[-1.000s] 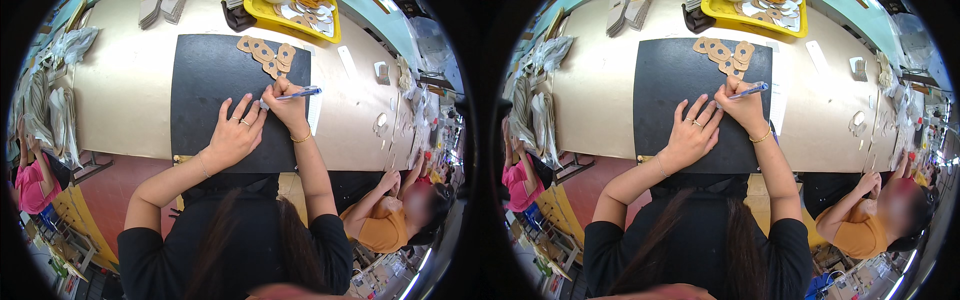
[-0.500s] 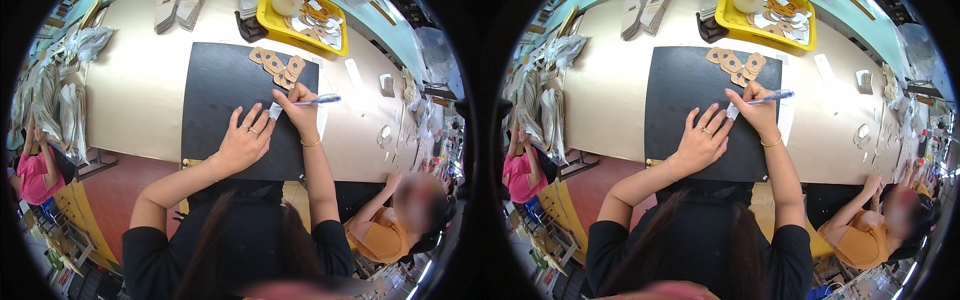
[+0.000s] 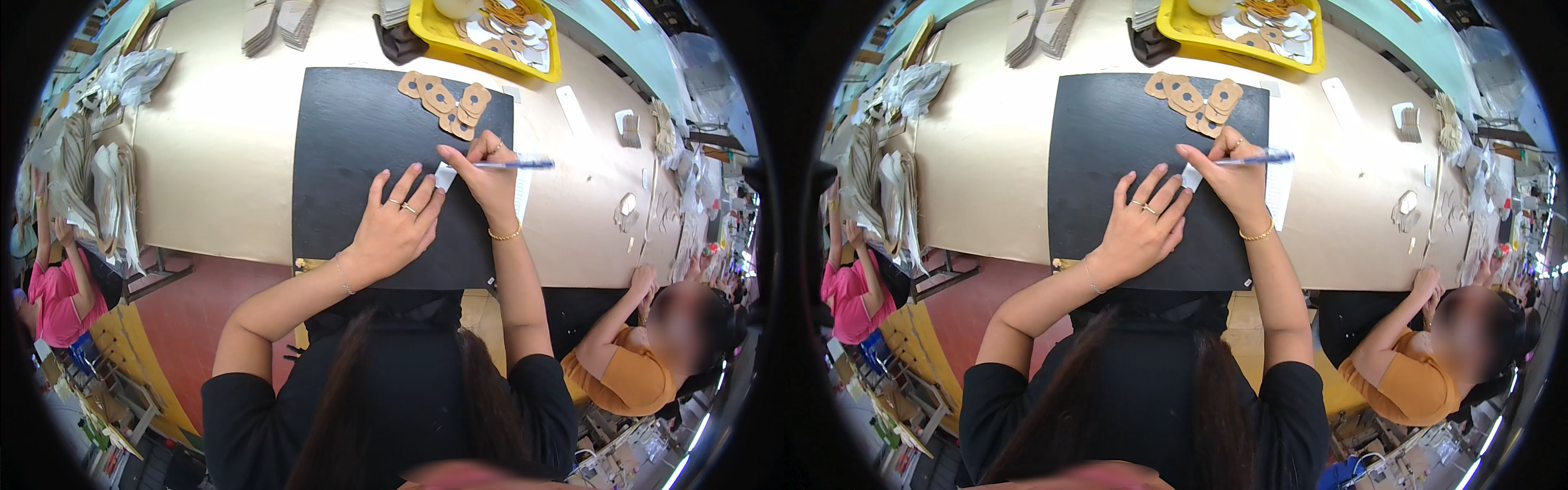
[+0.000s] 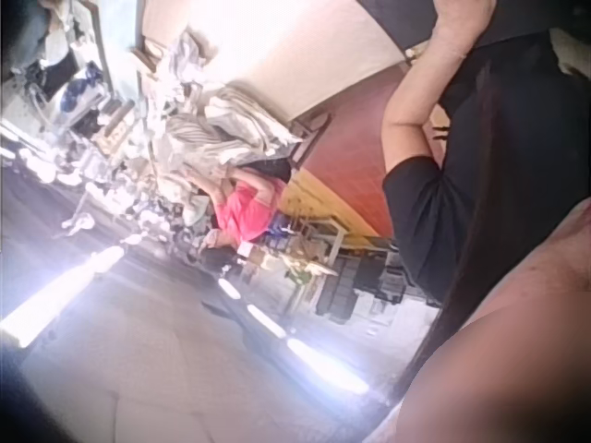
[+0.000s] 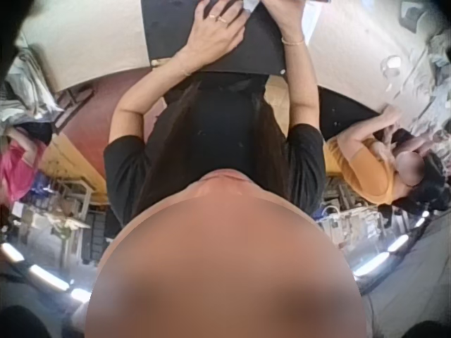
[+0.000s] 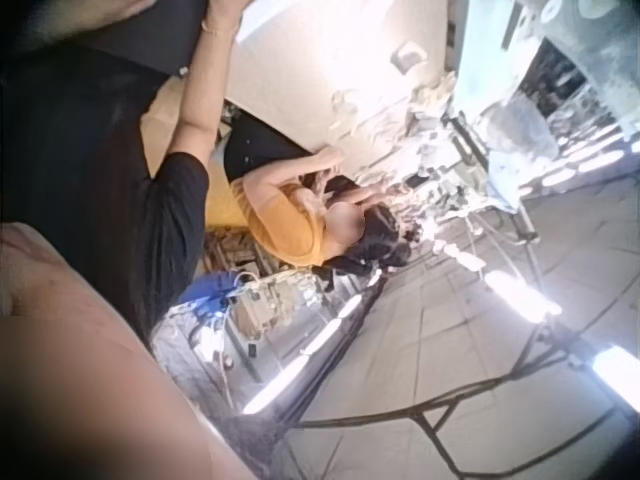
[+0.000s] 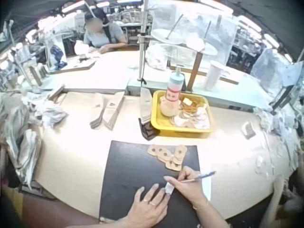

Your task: The person marks small cardboard pieces with a pen, then applies glue from a squeeze bottle to the pieces and assembles them on a black mat. The person handles the pieces one at a time and places them in a tray.

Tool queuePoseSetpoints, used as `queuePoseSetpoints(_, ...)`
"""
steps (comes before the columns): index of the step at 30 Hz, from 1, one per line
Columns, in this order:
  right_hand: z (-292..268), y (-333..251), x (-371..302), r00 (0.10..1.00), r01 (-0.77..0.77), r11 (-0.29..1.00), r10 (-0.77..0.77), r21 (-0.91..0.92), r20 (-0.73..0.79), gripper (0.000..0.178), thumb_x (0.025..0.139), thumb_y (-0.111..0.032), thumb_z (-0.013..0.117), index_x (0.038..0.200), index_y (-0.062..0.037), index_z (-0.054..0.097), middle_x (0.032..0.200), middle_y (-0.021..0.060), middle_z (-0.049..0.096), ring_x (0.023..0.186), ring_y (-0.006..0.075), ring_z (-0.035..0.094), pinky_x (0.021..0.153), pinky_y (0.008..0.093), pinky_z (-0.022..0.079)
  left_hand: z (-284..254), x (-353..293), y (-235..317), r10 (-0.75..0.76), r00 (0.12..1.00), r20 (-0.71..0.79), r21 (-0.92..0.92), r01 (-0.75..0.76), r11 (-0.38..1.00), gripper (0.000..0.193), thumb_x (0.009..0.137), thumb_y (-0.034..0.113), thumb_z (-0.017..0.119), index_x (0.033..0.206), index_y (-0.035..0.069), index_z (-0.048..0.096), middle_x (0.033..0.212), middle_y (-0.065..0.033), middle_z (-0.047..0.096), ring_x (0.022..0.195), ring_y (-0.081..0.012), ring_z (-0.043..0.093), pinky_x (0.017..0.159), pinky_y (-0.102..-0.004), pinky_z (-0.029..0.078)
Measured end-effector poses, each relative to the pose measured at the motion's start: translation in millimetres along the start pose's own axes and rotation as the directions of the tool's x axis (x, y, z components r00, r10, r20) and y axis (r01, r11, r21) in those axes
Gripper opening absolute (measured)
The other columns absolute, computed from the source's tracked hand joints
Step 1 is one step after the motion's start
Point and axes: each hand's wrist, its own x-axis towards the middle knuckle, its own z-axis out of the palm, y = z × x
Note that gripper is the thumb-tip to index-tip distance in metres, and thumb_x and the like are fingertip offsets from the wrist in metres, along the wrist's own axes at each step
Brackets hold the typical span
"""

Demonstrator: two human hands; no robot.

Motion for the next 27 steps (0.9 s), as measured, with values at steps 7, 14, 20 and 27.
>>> queuePoseSetpoints(7,1.9,3.8,1.3,1.0,0.028,0.994,-0.028,-0.105,-0.007,0.037,0.078,-0.01,0.073,0.057,-0.006,0.043,0.051,-0.0025,0.046,0.048,0.0026,0.04,0.043,0.0218,0.031,2.5,0.7,0.9,0.004,1.0,-0.001,0.012,-0.004,1.0,0.039,0.076,0.021,0.066,0.112,0.007,0.061,0.12,-0.0107,0.053,0.124,-0.0287,0.042,0.1,-0.0534,0.031)
queuePoseSetpoints(14,7.2,-2.0,2.5,0.996,0.085,0.984,-0.079,-0.157,0.044,0.034,0.075,-0.012,0.07,0.056,-0.004,0.043,0.048,0.0024,0.043,0.044,0.0084,0.037,0.043,0.0258,0.031,1.1,0.5,0.4,-0.003,1.0,0.017,0.0,0.003,1.0,0.039,0.076,0.021,0.066,0.112,0.006,0.061,0.12,-0.011,0.054,0.124,-0.029,0.043,0.1,-0.0533,0.031)
queuePoseSetpoints(20,5.9,-1.7,2.7,0.991,0.125,0.972,-0.111,-0.2,0.076,0.033,0.075,-0.01,0.069,0.057,-0.0039,0.042,0.048,0.0028,0.042,0.043,0.0091,0.037,0.043,0.0261,0.032,1.2,0.5,1.3,-0.025,0.999,0.026,-0.028,0.026,0.999,0.037,0.077,0.017,0.066,0.113,0.009,0.062,0.123,-0.0102,0.054,0.125,-0.0284,0.043,0.1,-0.053,0.03)
queuePoseSetpoints(27,8.4,-1.8,4.0,0.991,0.137,0.976,-0.133,-0.172,0.031,0.03,0.073,-0.004,0.066,0.058,-0.0037,0.041,0.047,0.0028,0.039,0.043,0.0092,0.036,0.043,0.0267,0.032,1.8,-0.1,1.0,-0.025,0.999,0.022,-0.029,0.025,0.999,0.038,0.077,0.017,0.066,0.113,0.009,0.062,0.123,-0.0104,0.054,0.125,-0.0284,0.043,0.1,-0.053,0.03)
